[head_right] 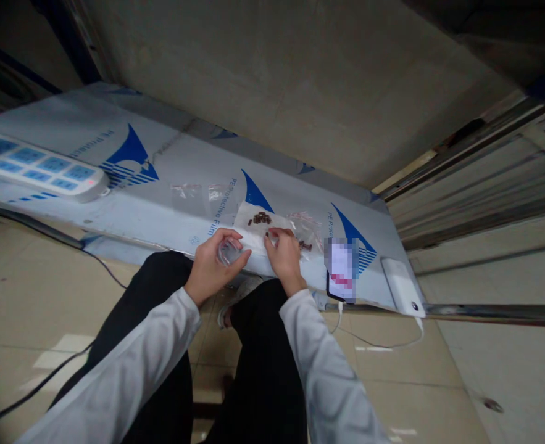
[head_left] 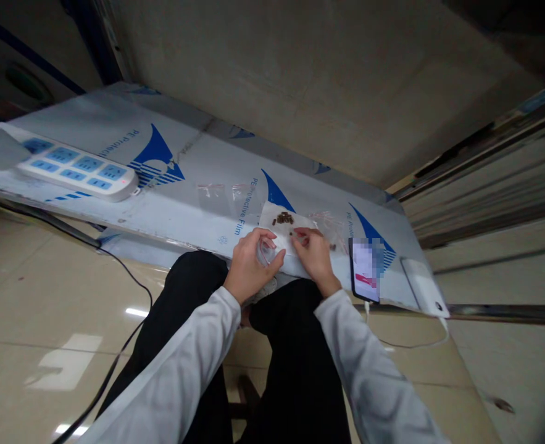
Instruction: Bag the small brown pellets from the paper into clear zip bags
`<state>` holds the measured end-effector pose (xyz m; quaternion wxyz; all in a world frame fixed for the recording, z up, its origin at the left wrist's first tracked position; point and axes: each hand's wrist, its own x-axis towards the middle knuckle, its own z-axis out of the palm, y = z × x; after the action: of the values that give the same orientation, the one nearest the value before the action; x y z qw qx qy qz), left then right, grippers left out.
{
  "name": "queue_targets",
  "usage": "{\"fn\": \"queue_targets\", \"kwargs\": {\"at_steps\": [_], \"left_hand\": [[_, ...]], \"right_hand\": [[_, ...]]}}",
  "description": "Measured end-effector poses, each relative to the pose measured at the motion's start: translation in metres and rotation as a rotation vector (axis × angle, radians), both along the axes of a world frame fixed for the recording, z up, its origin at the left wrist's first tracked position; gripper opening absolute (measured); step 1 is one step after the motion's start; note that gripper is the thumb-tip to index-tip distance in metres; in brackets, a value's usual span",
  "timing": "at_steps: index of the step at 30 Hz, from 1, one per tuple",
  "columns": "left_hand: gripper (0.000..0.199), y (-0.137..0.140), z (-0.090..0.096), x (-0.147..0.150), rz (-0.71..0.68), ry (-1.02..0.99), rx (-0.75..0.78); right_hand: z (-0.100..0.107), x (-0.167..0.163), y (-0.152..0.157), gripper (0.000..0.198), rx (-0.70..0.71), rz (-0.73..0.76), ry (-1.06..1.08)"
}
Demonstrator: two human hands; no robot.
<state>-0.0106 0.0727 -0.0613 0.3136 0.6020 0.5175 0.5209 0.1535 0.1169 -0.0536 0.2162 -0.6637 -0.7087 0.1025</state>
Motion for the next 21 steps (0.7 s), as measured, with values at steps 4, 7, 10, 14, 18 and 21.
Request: {"fn": "queue_targets", "kwargs": {"at_steps": [4, 7, 10, 14, 18, 21], "left_hand": [[0.026, 0.002, -0.001, -0.001, 0.007, -0.013, -0.016], [0.025, 0.002, -0.001, -0.003, 0.02, -0.016, -0.021], [0.025, 0.003, -0.001, -0.003, 0.032, -0.003, -0.028], [0.025, 0.002, 0.0, -0.003, 0.033, 0.001, -0.037], [0.025, 0.001, -0.002, -0.007, 0.041, -0.009, -0.039], [0.026, 0.001, -0.001, -0.009, 0.053, -0.018, -0.035]], "right_hand": [[-0.022, 0.004, 0.015, 0.024, -0.048, -0.008, -0.149], [-0.021, -0.006, 0.017, 0.021, -0.012, -0.047, -0.115], [-0.016, -0.024, 0.024, 0.017, 0.023, -0.107, 0.005], [-0.017, -0.051, 0.038, 0.016, 0.002, -0.168, 0.015], [-0.011, -0.065, 0.04, 0.015, -0.044, -0.219, -0.042], [0.009, -0.064, 0.022, 0.012, -0.003, -0.171, 0.156]]}}
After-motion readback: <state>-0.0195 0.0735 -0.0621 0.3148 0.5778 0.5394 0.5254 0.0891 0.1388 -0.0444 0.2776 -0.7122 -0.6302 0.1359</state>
